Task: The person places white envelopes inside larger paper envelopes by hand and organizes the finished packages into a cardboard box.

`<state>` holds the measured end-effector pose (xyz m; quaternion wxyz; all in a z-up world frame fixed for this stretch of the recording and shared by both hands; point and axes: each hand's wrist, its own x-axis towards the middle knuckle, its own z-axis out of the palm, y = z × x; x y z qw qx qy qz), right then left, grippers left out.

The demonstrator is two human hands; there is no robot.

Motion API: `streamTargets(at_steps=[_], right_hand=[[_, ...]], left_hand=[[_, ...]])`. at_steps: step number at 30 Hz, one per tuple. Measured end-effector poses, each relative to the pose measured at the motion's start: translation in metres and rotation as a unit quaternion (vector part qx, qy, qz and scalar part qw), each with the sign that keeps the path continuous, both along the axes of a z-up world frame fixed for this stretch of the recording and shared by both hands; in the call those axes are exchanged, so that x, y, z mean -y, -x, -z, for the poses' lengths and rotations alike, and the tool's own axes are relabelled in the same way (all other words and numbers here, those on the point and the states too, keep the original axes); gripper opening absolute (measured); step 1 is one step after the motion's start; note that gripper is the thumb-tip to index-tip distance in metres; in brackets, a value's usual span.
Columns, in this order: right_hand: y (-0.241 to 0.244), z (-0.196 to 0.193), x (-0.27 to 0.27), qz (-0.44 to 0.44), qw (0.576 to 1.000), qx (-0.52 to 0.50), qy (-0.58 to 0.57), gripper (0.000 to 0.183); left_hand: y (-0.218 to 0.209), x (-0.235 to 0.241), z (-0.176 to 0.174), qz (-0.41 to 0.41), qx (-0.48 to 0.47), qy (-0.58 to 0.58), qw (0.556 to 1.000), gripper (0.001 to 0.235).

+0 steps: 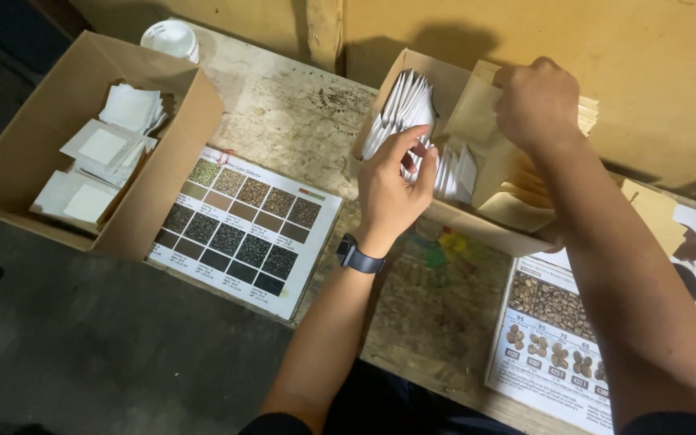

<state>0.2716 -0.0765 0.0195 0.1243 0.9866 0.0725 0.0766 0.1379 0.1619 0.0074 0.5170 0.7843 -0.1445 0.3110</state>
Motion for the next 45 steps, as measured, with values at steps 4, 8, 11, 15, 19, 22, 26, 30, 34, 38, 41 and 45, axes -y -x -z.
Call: streamTargets(at_steps=[4, 8, 11, 15, 19, 22, 26, 30, 34, 38, 41, 45], right_hand=[[0.006, 0.009, 0.000, -0.056, 0.983, 0.098, 0.143, 0.023], [0.029, 0.005, -0.021, -0.159, 0.946, 0.270, 0.086, 0.027], [0.041, 0.006, -0.041, -0.156, 0.978, 0.139, -0.010, 0.009], [0.033, 0.036, -0.042, -0.119, 0.990, -0.008, 0.074, 0.019], [0.028, 0.043, -0.037, -0.118, 0.991, -0.034, 0.061, 0.020], [0.026, 0.034, -0.039, -0.131, 0.988, -0.025, 0.083, 0.025], [0.050, -0.007, -0.045, -0.121, 0.991, -0.045, 0.026, 0.023], [0.083, -0.073, -0.035, -0.163, 0.985, -0.051, -0.035, 0.018], [0.133, -0.127, -0.019, -0.187, 0.973, -0.013, -0.136, 0.012], [0.187, -0.133, 0.009, -0.134, 0.935, 0.004, -0.329, 0.012], [0.234, -0.133, 0.024, -0.055, 0.886, -0.018, -0.460, 0.009], [0.282, -0.085, 0.062, 0.069, 0.796, -0.039, -0.601, 0.014]], left_hand=[[-0.002, 0.001, 0.003, 0.001, -0.006, -0.002, 1.000, 0.023], [-0.002, 0.002, 0.006, -0.002, -0.023, -0.004, 1.000, 0.025], [-0.007, 0.005, 0.004, -0.006, 0.017, 0.039, 0.999, 0.023], [-0.005, 0.005, 0.005, -0.008, 0.050, 0.083, 0.995, 0.022], [-0.006, 0.005, 0.008, -0.011, 0.044, 0.082, 0.996, 0.023], [-0.007, 0.005, 0.006, -0.014, 0.051, 0.079, 0.995, 0.022], [-0.009, 0.004, 0.006, -0.027, 0.071, 0.047, 0.996, 0.022], [-0.012, 0.014, 0.011, 0.014, 0.125, -0.004, 0.992, 0.028], [0.014, 0.020, -0.017, 0.080, 0.144, -0.013, 0.986, 0.046], [0.026, 0.042, 0.006, 0.155, 0.132, 0.030, 0.979, 0.025], [0.051, 0.054, -0.009, 0.278, 0.051, 0.077, 0.956, 0.020], [0.076, 0.071, -0.013, 0.439, -0.094, 0.101, 0.888, 0.018]])
